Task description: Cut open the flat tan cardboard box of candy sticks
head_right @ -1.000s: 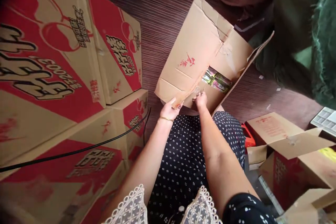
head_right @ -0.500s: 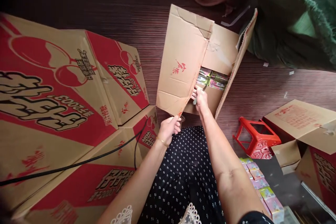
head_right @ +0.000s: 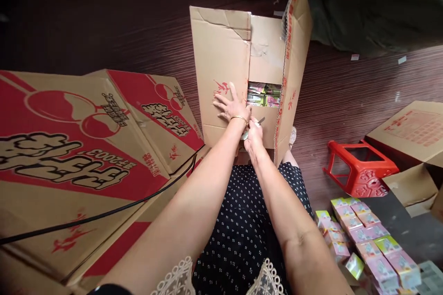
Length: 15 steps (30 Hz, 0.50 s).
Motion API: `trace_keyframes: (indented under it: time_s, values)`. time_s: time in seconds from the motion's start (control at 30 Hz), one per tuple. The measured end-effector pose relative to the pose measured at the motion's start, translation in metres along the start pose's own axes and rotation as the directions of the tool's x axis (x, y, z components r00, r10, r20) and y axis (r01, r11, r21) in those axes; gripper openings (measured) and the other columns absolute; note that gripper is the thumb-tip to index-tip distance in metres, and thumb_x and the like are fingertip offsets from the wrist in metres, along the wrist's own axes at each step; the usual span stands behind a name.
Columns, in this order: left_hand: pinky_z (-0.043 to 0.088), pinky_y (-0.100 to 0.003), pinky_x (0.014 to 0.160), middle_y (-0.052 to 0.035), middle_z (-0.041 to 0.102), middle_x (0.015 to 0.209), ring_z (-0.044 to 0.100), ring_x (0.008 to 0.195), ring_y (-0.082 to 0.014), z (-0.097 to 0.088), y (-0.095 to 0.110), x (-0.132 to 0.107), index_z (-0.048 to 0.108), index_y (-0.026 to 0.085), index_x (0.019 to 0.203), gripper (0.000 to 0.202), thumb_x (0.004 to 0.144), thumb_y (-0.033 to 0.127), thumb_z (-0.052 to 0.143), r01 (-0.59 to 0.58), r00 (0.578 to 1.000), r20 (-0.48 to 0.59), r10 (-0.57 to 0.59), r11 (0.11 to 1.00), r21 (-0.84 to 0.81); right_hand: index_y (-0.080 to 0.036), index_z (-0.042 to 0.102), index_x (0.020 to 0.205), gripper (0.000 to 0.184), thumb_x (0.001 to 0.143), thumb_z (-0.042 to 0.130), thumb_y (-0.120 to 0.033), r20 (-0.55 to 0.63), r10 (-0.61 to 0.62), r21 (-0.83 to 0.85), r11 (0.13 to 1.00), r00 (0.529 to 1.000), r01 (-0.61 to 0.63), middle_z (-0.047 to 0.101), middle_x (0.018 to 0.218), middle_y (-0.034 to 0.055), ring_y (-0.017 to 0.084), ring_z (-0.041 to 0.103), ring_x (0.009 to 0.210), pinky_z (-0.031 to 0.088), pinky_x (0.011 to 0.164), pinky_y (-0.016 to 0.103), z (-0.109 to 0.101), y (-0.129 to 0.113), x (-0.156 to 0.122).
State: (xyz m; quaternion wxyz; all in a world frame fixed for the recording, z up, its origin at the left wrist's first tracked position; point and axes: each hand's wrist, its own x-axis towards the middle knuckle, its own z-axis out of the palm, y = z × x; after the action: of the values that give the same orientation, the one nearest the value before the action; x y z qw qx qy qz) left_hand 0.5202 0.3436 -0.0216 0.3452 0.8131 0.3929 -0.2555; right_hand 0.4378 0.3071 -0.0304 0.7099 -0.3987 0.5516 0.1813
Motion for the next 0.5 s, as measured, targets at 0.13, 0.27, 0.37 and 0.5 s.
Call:
trace_keyframes:
  time_s: [0.13,0.27,0.37,0.5]
  values:
    - [0.032,-0.073,0.118,-0.0175,0.008,0.174,-0.006,0.159,-0.0482,0.005,-0.006,0.004,0.047,0.029,0.154,0.092,0.072,0.014,0.084,-0.013,0.999,0.034,0.018,0.988,-0.155,-0.018,0.058,0.095,0.011,0.09,0.052,-0.011,-0.046,-0.014,-0.059,0.998,0.999,0.012,0.067,0.071,-0.0031,0.009,0.062,0.06,0.055,0.061,0.018,0.003,-0.004,0.01]
    - [0.033,-0.069,0.118,-0.0209,0.015,0.172,0.011,0.157,-0.0497,-0.004,-0.01,0.005,0.053,0.026,0.151,0.085,0.072,0.01,0.082,-0.031,0.999,0.037,0.037,0.989,-0.142,-0.02,0.049,0.091,0.016,0.096,0.041,-0.007,-0.211,-0.034,-0.08,0.997,0.977,0.018,0.067,0.069,-0.0034,0.008,0.064,0.06,0.052,0.059,0.016,0.007,-0.012,0.03]
    - [0.032,-0.067,0.12,-0.0198,0.015,0.171,0.02,0.154,-0.0493,-0.005,-0.014,0.008,0.049,0.027,0.154,0.086,0.075,0.017,0.081,-0.047,0.995,0.082,0.059,0.99,-0.134,-0.02,0.049,0.091,0.02,0.094,0.039,-0.004,-0.18,-0.02,-0.113,0.994,0.983,-0.001,0.066,0.067,-0.0033,0.009,0.065,0.061,0.053,0.061,0.017,0.001,-0.013,0.042]
    - [0.023,-0.07,0.123,-0.0202,0.02,0.169,0.021,0.153,-0.0502,-0.006,-0.017,0.006,0.047,0.027,0.157,0.083,0.08,0.018,0.075,-0.13,0.986,0.11,0.124,0.99,0.047,-0.02,0.052,0.093,0.015,0.094,0.045,-0.007,-0.126,-0.028,-0.156,0.988,0.992,0.008,0.07,0.072,-0.0022,0.009,0.068,0.067,0.058,0.072,0.022,-0.011,-0.01,0.047]
